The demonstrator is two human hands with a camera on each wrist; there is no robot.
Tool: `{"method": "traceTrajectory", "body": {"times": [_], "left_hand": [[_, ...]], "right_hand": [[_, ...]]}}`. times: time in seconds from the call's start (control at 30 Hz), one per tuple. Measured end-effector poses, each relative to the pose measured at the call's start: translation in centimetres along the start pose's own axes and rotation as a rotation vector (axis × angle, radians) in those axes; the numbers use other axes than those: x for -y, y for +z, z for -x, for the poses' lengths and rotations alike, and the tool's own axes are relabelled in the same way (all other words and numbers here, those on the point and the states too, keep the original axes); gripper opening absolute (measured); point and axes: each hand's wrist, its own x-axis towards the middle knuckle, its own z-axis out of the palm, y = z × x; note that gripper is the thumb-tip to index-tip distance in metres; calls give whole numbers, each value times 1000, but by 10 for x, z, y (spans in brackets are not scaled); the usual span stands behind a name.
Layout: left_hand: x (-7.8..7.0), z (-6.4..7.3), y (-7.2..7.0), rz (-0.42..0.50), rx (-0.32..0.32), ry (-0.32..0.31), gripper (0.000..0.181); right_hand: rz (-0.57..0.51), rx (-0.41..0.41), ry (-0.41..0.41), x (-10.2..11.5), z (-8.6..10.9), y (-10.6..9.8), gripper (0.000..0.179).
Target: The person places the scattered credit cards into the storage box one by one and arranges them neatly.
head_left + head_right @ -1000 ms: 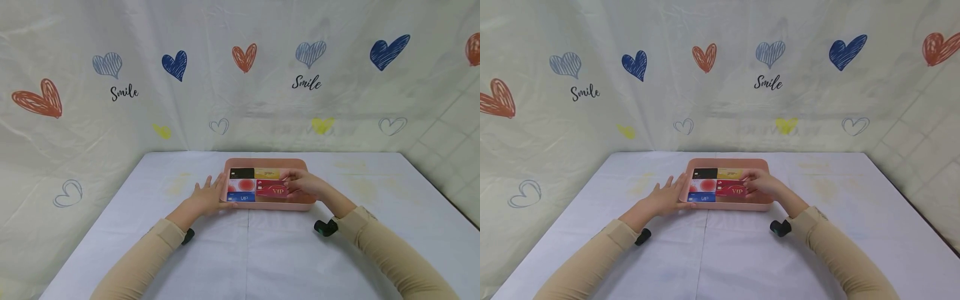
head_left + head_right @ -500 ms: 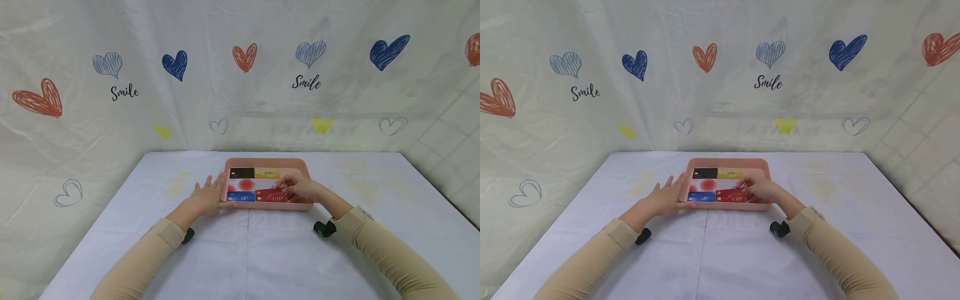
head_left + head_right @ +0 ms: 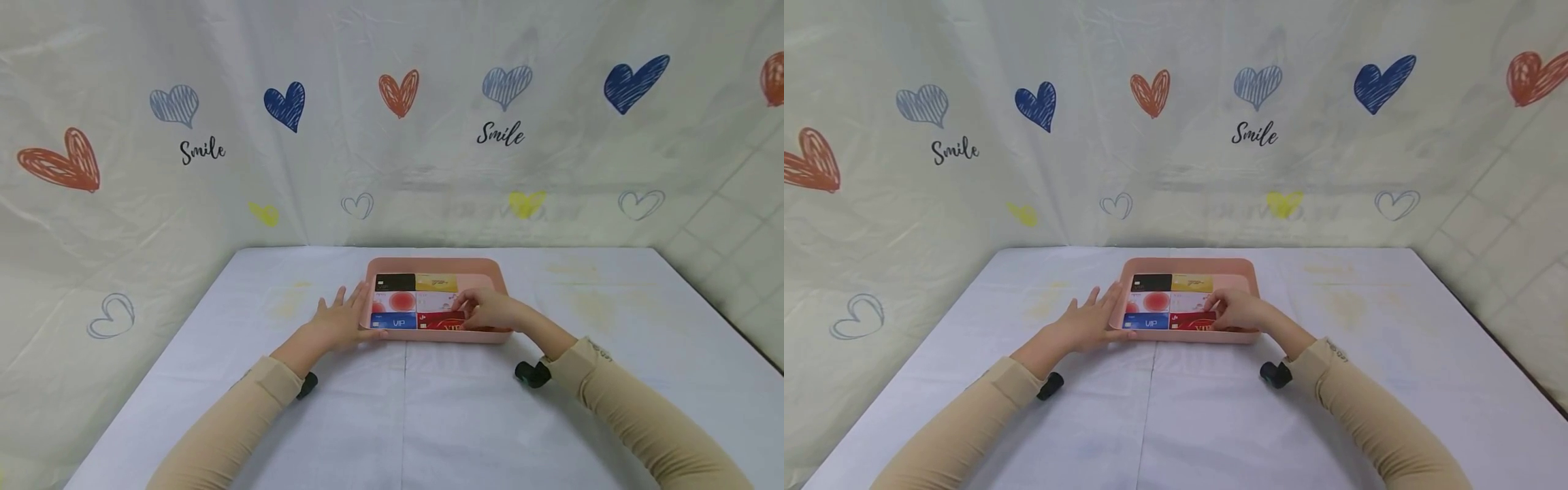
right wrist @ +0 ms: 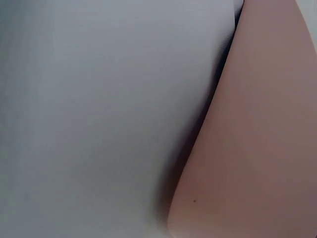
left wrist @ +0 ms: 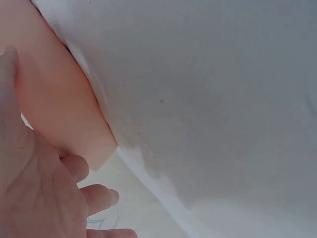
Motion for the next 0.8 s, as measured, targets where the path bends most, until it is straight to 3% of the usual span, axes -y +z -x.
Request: {"method": "traceTrajectory", "body": {"times": [0.3,0.8], "left_hand": [[1,-2,3,16,6,-5,112],[2,-3,2,28,0,-5,112]], "right_hand": [[135,7,-15,8,3,2,37],[214,-12,-20,9,0,5,36]]}}
